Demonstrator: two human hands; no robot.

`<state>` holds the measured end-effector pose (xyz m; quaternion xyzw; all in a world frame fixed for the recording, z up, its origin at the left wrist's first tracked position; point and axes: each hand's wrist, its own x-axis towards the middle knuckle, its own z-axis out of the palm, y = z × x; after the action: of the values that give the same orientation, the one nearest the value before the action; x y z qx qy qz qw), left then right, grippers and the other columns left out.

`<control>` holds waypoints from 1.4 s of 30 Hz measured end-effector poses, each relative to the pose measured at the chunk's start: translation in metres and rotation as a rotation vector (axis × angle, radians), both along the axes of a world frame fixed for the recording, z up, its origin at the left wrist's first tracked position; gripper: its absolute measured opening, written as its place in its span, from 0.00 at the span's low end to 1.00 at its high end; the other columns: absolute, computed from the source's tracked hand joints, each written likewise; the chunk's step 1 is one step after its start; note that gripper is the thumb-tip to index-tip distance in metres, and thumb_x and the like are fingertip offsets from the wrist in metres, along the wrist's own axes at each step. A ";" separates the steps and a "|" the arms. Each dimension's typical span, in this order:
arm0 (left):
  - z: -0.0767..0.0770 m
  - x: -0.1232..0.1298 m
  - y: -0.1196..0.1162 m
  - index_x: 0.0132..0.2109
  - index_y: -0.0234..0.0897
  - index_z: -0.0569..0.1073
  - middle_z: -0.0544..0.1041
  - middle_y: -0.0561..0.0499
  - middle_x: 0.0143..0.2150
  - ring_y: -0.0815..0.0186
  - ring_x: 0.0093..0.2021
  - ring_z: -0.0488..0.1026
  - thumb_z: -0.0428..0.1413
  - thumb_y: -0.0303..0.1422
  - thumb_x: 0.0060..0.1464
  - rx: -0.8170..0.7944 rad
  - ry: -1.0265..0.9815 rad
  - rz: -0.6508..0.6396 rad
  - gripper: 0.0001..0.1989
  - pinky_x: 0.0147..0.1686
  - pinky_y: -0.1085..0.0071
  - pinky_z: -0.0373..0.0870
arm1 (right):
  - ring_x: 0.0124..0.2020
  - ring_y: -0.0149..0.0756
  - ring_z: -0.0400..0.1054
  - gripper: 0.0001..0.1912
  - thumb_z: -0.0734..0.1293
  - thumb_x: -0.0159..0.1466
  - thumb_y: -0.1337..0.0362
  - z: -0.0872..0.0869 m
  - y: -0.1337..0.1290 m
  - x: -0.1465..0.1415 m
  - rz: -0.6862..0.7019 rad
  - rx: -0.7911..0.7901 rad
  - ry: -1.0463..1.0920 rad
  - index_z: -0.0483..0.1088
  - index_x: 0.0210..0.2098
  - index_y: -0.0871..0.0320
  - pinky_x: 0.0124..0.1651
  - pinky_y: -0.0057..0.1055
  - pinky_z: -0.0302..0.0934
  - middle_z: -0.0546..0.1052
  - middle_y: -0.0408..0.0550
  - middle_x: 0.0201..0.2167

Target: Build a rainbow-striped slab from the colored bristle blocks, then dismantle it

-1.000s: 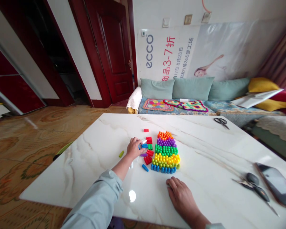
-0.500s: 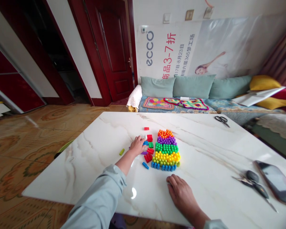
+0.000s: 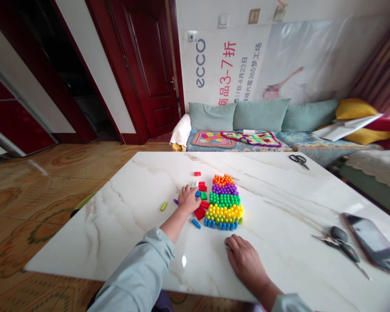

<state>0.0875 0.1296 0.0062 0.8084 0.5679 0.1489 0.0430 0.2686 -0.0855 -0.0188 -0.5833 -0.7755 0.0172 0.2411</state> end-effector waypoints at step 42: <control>-0.007 -0.029 -0.140 0.42 0.42 0.74 0.73 0.49 0.41 0.57 0.44 0.70 0.65 0.43 0.46 0.105 -0.204 -0.515 0.18 0.44 0.61 0.69 | 0.34 0.35 0.65 0.05 0.58 0.64 0.70 -0.002 0.001 -0.001 -0.023 0.003 0.010 0.65 0.35 0.57 0.38 0.30 0.57 0.71 0.46 0.31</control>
<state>0.0581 -0.0103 -0.0007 0.9080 0.3282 0.2428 0.0943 0.2675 -0.0844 -0.0212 -0.5915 -0.7676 0.0163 0.2462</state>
